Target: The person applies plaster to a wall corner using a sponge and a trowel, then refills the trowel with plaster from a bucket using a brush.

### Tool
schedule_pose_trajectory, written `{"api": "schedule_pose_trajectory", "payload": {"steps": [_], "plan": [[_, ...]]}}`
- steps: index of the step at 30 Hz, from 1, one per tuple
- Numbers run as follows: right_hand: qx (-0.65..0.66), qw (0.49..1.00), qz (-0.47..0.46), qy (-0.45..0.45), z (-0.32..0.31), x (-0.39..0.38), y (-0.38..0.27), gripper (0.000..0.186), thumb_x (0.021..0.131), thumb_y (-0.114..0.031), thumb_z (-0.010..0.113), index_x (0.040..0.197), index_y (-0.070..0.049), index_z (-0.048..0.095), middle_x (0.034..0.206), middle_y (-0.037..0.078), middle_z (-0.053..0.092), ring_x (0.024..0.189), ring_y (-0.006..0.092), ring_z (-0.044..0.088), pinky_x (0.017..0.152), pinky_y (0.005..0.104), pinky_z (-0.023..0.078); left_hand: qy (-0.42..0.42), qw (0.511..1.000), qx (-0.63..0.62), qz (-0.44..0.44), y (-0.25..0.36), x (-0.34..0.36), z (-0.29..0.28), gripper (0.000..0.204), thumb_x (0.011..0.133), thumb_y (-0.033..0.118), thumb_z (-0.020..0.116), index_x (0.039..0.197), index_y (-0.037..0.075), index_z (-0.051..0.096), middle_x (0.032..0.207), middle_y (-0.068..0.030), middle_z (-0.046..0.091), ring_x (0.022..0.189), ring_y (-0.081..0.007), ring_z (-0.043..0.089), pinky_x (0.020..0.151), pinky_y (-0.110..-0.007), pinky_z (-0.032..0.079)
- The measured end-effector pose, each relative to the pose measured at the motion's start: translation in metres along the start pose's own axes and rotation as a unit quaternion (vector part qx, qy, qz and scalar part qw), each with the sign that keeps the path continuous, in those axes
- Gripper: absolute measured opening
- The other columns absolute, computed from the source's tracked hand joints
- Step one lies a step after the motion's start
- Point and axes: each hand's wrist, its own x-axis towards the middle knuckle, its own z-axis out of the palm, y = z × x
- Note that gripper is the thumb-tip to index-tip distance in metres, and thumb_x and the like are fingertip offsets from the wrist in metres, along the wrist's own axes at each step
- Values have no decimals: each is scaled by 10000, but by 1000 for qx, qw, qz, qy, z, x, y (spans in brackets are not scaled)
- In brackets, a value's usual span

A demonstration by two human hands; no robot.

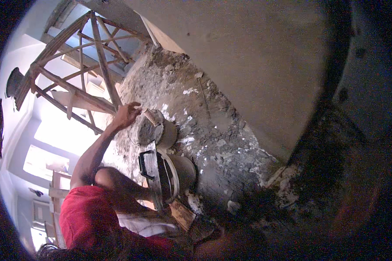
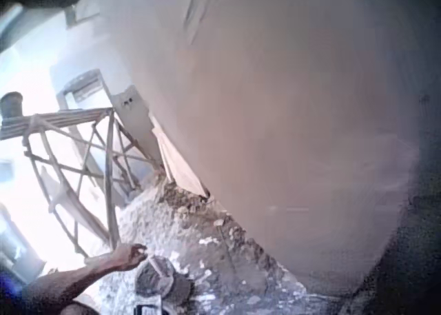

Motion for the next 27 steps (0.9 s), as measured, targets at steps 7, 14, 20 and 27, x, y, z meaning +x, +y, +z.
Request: {"api": "schedule_pose_trajectory", "payload": {"steps": [7,14,20,27], "plan": [[-84,996,17,-23,-1,-50,38,502,904,-171,604,1346,-12,428,1163,135,583,883,214,582,773,313,513,74,992,8,105,39,50,-37,378,949,320,484,1191,41,565,869,-116,714,815,-289,673,1067,-566,218],[-197,980,11,-29,5,-90,29,457,910,-169,596,1318,-17,455,1154,119,591,907,213,588,786,319,512,102,964,-26,246,81,90,-25,375,958,333,462,1172,59,601,874,-143,701,511,-266,577,1148,-535,152],[-264,964,-27,-4,38,-121,-6,419,916,-167,589,1293,-22,479,1147,104,599,927,212,593,798,324,512,39,949,-70,304,77,105,0,370,953,265,485,1191,-4,575,990,-210,666,707,-318,625,1162,-487,148],[-409,899,-144,-64,82,-151,-36,376,922,-165,582,1264,-28,507,1138,88,608,950,211,599,811,330,511,-97,891,-187,402,51,47,53,327,882,104,525,1160,-68,545,1022,-253,632,1042,-413,575,1153,-522,129]]}}
